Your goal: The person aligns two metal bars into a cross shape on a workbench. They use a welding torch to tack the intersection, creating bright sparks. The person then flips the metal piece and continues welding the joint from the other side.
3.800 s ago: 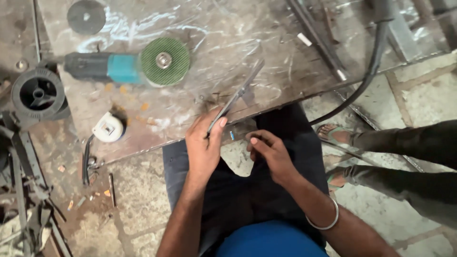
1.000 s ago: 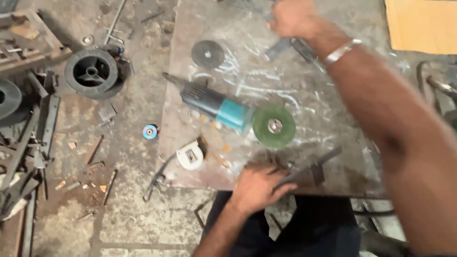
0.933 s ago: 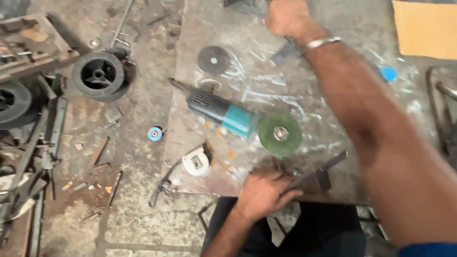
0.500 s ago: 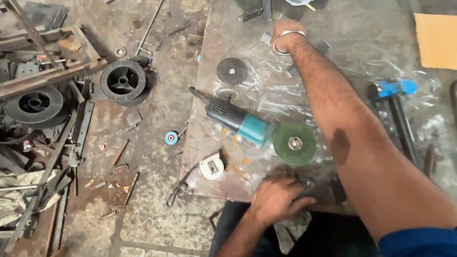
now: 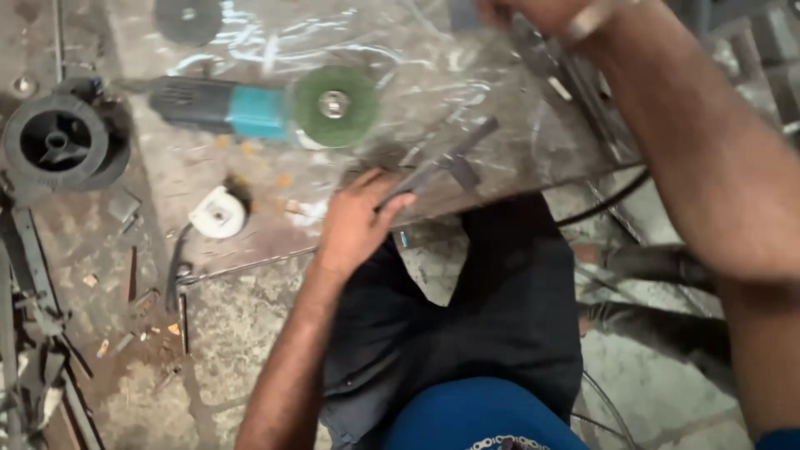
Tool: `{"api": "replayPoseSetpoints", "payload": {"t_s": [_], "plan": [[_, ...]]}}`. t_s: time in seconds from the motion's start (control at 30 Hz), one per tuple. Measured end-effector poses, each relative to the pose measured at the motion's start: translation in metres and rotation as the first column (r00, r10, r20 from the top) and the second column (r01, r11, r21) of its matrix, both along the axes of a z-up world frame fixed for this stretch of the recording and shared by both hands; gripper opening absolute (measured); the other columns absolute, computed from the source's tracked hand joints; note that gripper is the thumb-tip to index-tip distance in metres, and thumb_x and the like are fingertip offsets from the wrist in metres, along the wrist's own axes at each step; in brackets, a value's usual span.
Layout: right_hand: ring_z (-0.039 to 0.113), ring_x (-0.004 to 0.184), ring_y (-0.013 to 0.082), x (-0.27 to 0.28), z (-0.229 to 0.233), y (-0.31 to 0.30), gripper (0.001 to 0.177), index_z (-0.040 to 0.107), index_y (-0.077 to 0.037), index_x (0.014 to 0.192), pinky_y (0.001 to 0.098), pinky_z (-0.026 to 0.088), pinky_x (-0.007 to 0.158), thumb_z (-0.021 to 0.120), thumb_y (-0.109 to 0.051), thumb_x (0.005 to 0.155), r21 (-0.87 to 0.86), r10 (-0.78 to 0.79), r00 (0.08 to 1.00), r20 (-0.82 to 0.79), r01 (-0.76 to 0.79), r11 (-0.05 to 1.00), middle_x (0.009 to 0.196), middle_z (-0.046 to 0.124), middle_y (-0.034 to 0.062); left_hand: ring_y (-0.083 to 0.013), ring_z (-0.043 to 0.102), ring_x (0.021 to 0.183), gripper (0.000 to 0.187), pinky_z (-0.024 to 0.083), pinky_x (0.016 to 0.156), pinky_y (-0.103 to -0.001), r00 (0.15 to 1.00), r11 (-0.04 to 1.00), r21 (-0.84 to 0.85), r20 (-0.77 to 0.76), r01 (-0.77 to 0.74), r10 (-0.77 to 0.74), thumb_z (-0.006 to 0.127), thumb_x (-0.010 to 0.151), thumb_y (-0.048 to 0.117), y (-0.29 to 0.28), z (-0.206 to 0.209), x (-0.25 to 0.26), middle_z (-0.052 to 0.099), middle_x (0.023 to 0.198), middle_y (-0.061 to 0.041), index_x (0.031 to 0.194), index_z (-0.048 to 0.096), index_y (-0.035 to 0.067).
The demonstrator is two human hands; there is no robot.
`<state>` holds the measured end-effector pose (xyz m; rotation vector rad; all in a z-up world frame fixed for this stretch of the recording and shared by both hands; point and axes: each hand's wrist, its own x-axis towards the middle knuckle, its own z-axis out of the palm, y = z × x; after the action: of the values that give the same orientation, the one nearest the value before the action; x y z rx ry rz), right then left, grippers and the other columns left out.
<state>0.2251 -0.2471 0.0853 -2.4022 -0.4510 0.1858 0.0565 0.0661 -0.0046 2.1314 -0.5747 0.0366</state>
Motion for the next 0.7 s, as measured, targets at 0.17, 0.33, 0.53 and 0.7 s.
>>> {"api": "replayPoseSetpoints", "payload": {"t_s": [0.17,0.33,0.53,0.7], "plan": [[0.065,0.077,0.0114,-0.126,0.012,-0.045,0.016,0.069,-0.002,0.103,0.0286,0.053,0.070,0.073,-0.015,0.110,0.445,-0.075,0.996,-0.041,0.086,0.891,0.085,0.067,0.0030,-0.0398,0.066,0.115,0.029,0.054,0.093,-0.045,0.971,0.994,0.031,0.214,0.104,-0.109,0.074,0.099,0.022,-0.023,0.023,0.011,0.072,0.119,-0.015,0.123,0.072,0.005],[0.067,0.082,0.0105,-0.162,-0.011,-0.053,0.014,0.064,0.000,0.118,0.0261,0.055,0.073,0.072,-0.009,0.111,0.654,-0.077,0.996,0.050,0.025,0.756,0.094,0.068,0.0042,-0.0354,0.069,0.104,0.025,0.055,0.085,-0.043,0.977,0.977,0.112,0.085,0.184,-0.194,0.073,0.097,0.019,-0.052,0.079,0.019,0.073,0.114,-0.013,0.120,0.072,0.008],[0.068,0.086,0.0104,-0.165,-0.028,-0.041,0.013,0.062,0.002,0.117,0.0269,0.057,0.077,0.069,-0.006,0.110,0.685,-0.058,0.994,0.088,-0.018,0.728,0.098,0.068,0.0055,-0.0355,0.069,0.096,0.021,0.053,0.079,-0.044,0.979,0.964,0.195,0.057,0.181,-0.196,0.074,0.096,0.016,-0.055,0.089,0.010,0.072,0.106,-0.013,0.116,0.074,0.008],[0.067,0.085,0.0099,-0.164,-0.030,-0.033,0.012,0.059,0.002,0.109,0.0276,0.056,0.080,0.068,-0.005,0.112,0.653,-0.007,0.986,0.164,-0.103,0.750,0.097,0.067,0.0057,-0.0349,0.069,0.095,0.021,0.054,0.079,-0.043,0.980,0.970,0.170,0.064,0.174,-0.187,0.073,0.096,0.015,-0.055,0.087,0.002,0.073,0.108,-0.013,0.116,0.073,0.007]]}}
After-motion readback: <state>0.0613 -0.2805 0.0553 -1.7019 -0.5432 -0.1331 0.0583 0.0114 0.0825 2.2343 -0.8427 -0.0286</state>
